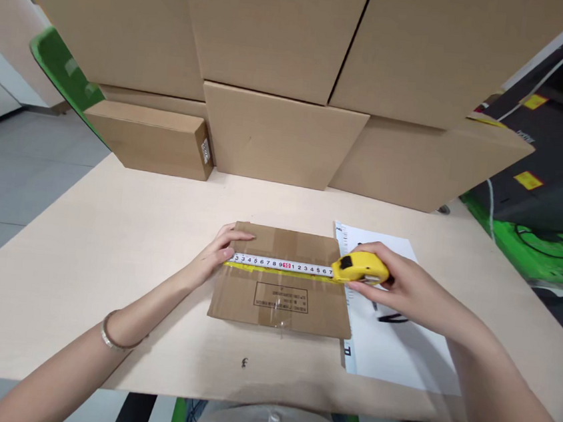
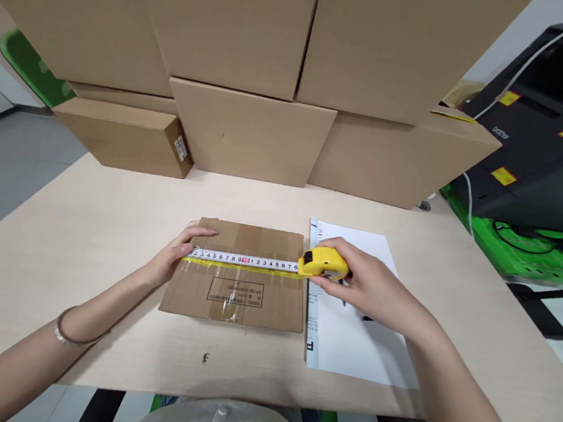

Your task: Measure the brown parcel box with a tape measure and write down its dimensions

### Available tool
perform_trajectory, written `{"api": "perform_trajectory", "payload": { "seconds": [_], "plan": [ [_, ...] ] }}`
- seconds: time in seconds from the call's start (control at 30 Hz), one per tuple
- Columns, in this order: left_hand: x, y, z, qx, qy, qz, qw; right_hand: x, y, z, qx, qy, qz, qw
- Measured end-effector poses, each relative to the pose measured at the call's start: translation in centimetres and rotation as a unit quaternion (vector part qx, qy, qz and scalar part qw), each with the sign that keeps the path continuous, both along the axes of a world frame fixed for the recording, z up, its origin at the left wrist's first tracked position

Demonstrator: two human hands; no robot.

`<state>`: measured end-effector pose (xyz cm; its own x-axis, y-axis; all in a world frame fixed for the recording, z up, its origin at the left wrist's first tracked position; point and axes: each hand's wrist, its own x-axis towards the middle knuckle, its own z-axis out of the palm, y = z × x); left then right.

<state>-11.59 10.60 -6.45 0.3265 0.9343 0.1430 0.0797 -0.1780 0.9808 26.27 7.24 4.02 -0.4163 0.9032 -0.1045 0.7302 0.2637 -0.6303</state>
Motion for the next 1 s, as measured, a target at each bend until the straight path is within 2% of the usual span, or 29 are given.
{"api": "perform_trajectory", "payload": {
  "seconds": [0.07, 0.13, 0.37, 0.53, 0.63, 0.73, 0.87, 0.93, 1.0],
  "plan": [
    [0.1, 0.0, 0.2, 0.001, 0.001, 0.007, 1.000, 1.9, -0.4, -0.3, 0.000, 0.008, -0.025, 1.000],
    [0.2, 0.0, 0.3, -0.005, 0.002, 0.014, 1.000, 2.6, -0.7, -0.6, -0.004, 0.015, -0.038, 0.999],
    [0.3, -0.1, 0.5, -0.011, 0.004, 0.018, 1.000, 1.9, -1.1, -1.4, 0.007, 0.003, -0.039, 0.999],
    [0.0, -0.1, 0.0, -0.001, -0.001, 0.008, 1.000, 1.9, -1.2, 0.1, 0.009, 0.004, -0.013, 1.000],
    [-0.1, 0.2, -0.3, 0.007, -0.012, -0.012, 1.000, -1.0, -0.3, 1.2, 0.026, -0.007, 0.028, 0.999],
    [0.0, 0.2, -0.5, 0.015, -0.032, -0.018, 0.999, -6.3, 1.0, 1.6, 0.084, -0.039, 0.086, 0.992],
    [0.7, 0.1, -0.8, -0.024, -0.130, -0.010, 0.991, -13.4, 2.6, 1.1, 0.164, -0.052, 0.188, 0.967],
    [1.0, 0.0, -1.0, -0.061, -0.168, -0.009, 0.984, -15.3, 3.1, 1.0, 0.184, -0.047, 0.223, 0.956],
    [1.1, 0.0, -1.0, -0.082, -0.178, -0.009, 0.981, -15.8, 3.5, 1.2, 0.181, -0.027, 0.242, 0.953]
  ]
}}
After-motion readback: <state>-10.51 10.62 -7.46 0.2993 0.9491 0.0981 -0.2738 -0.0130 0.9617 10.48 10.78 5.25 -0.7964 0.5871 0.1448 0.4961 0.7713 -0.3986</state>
